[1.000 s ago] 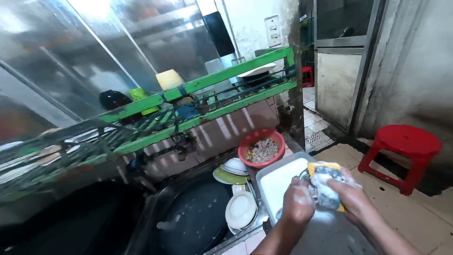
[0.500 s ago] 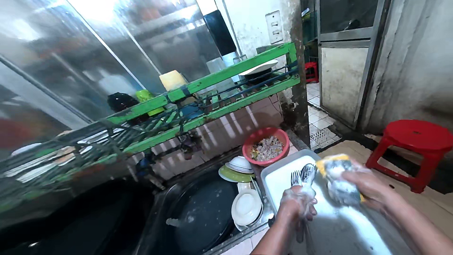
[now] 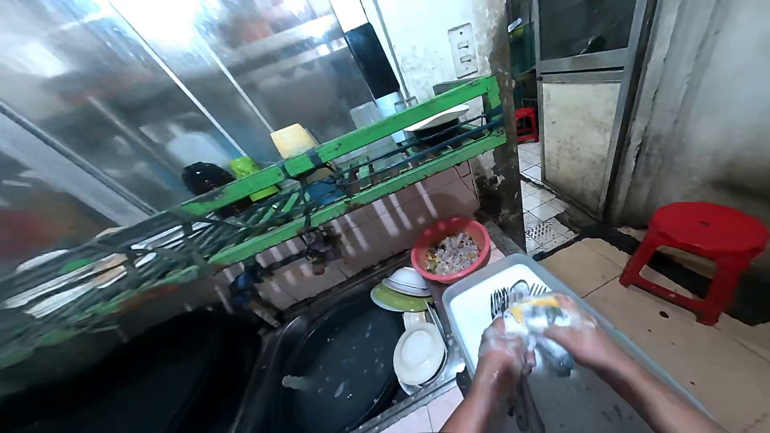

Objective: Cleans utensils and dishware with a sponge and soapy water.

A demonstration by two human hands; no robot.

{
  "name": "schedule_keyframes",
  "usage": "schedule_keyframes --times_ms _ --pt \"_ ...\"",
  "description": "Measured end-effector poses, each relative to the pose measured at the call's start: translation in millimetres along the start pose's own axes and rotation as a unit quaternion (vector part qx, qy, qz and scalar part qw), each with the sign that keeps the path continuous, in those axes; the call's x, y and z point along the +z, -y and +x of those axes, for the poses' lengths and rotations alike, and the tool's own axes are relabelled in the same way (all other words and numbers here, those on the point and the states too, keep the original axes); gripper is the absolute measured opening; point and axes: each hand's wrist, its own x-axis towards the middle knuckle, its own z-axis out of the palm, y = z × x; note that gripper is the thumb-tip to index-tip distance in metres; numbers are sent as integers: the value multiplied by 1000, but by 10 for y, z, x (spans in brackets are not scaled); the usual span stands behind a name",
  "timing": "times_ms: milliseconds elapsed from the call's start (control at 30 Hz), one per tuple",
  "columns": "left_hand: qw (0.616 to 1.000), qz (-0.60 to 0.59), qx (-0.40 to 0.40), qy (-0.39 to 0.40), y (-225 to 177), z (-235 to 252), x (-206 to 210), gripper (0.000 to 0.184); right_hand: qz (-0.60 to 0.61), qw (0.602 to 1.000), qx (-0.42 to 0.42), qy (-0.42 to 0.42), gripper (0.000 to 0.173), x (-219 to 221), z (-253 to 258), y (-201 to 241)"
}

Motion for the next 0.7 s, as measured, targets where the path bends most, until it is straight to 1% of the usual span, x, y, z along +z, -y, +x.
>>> schedule_keyframes --times_ms 67,133,200,233,267,300,367,400,433,467,500,533,567,600,633,667,700 --pt "1000 -17 -3 -1 49 -31 42 21 -70 996 -15 -55 59 -51 109 -25" --pt "999 -50 2 -4 32 -48 67 21 -57 995 -41 -76 55 -9 112 -36" --pt "999 -38 11 -9 -18 -64 40 23 17 997 -67 -35 53 80 17 -56" --pt "1000 -21 11 -14 -27 -71 17 23 39 997 -71 -9 54 104 -4 -72" --pt "1000 -4 6 -19 -18 -77 -2 23 33 997 -68 9 55 90 -2 -67" --pt "1000 4 0 -19 0 -88 -7 23 5 998 -64 9 54 53 27 -53" --pt "1000 -11 -6 -16 62 -90 -4 19 -66 996 -41 -50 52 -21 160 -50" --pt "1000 -24 -7 -17 73 -85 -1 16 -69 992 -33 -103 50 -56 244 -44" --pt "999 -43 -5 -16 67 -84 -2 16 -40 987 -23 -151 49 -96 313 -17" --pt "998 -62 -2 -11 49 -89 -9 16 11 986 3 -169 51 -135 353 28" --pt "997 -80 0 2 29 -103 -21 16 64 984 36 -162 52 -142 360 60" --pt "995 -98 1 19 9 -128 -30 16 97 984 64 -137 51 -112 338 72" --pt "994 -106 -5 39 -16 -156 -35 15 93 988 85 -93 55 -76 300 72" --pt "992 -108 -14 59 -39 -179 -41 15 58 993 87 -45 57 -52 262 79" --pt "991 -109 -21 75 -52 -195 -53 16 20 997 70 -25 53 -41 233 91" --pt "991 -103 -21 88 -38 -203 -76 17 -9 998 38 -41 48 -49 219 84" --pt "992 -90 -19 86 -1 -199 -100 16 -22 996 4 -87 44 -77 239 43"
